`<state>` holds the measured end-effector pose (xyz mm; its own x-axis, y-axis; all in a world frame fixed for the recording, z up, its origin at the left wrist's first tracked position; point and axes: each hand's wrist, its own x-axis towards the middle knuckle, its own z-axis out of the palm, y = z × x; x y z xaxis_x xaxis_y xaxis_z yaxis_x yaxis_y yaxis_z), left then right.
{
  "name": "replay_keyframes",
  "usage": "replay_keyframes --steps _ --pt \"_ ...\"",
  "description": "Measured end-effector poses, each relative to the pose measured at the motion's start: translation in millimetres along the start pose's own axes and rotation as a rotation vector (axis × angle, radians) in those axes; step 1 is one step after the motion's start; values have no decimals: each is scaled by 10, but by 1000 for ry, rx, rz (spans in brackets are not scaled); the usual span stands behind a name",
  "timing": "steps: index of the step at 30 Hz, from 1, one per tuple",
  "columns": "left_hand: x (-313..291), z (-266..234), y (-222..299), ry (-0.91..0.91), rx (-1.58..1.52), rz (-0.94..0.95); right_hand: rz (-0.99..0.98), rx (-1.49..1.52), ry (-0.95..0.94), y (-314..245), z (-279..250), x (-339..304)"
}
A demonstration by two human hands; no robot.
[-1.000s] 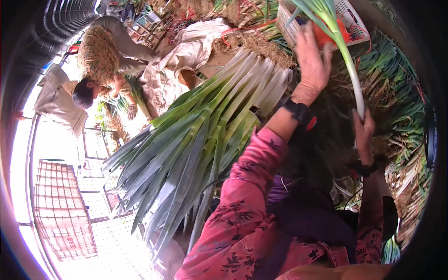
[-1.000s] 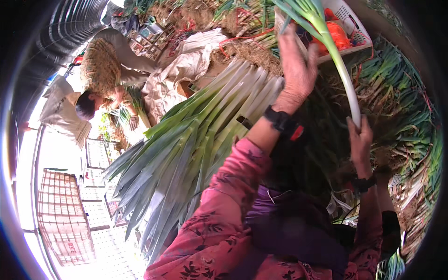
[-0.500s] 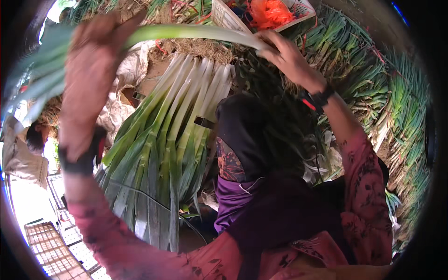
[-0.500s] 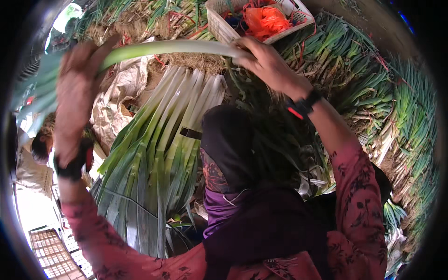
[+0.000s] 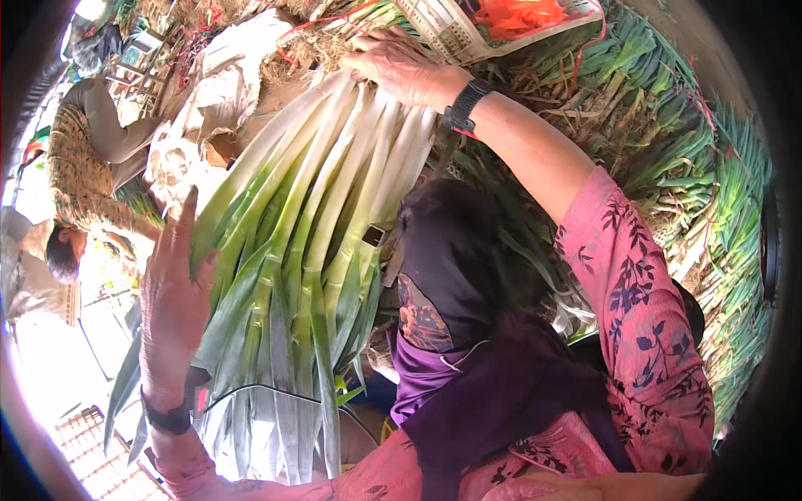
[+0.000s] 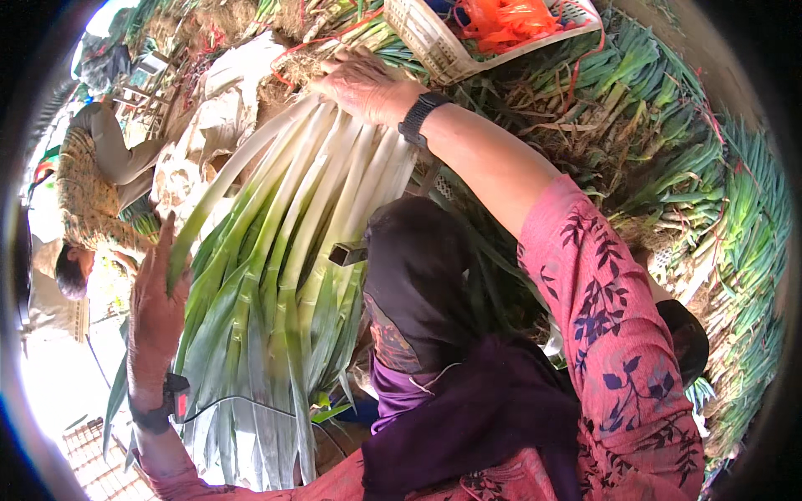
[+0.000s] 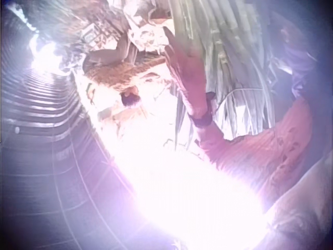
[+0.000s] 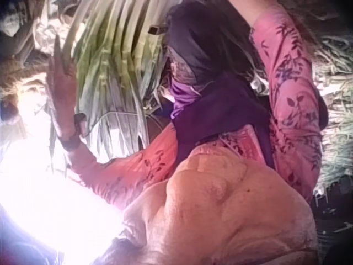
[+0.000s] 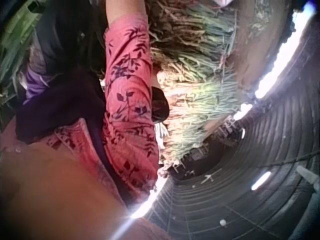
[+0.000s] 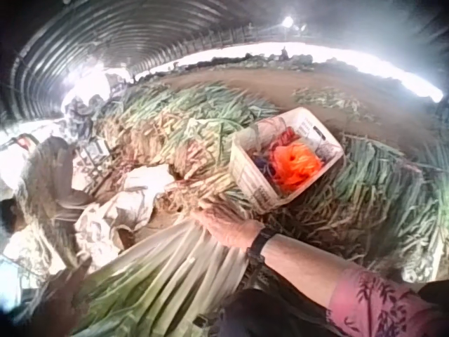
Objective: The person cleans leeks by hand, peeling away the outer layers and removing debris from the stalks. They then gather the cleaned leeks into a bundle, aligning the stalks before placing them onto a pile.
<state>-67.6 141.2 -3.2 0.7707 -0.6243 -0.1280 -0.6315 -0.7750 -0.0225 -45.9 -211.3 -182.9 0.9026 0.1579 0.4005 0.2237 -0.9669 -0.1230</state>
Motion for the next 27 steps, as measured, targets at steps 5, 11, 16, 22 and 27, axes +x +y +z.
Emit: replay_keyframes --steps 5,11,16,22,27 --pt "1 380 -115 -19 -13 -5 87 -53 -203 -154 194 364" --pt "141 676 -274 -160 -58 80 6 -101 -184 -205 776 441" --pt "310 978 -192 -56 55 232 139 -98 -23 -144 851 467" --pt "300 1123 -186 -58 5 270 -38 589 -224 -683 776 387" --pt "368 1258 -169 -94 -40 200 -80 402 -27 -474 1111 487"
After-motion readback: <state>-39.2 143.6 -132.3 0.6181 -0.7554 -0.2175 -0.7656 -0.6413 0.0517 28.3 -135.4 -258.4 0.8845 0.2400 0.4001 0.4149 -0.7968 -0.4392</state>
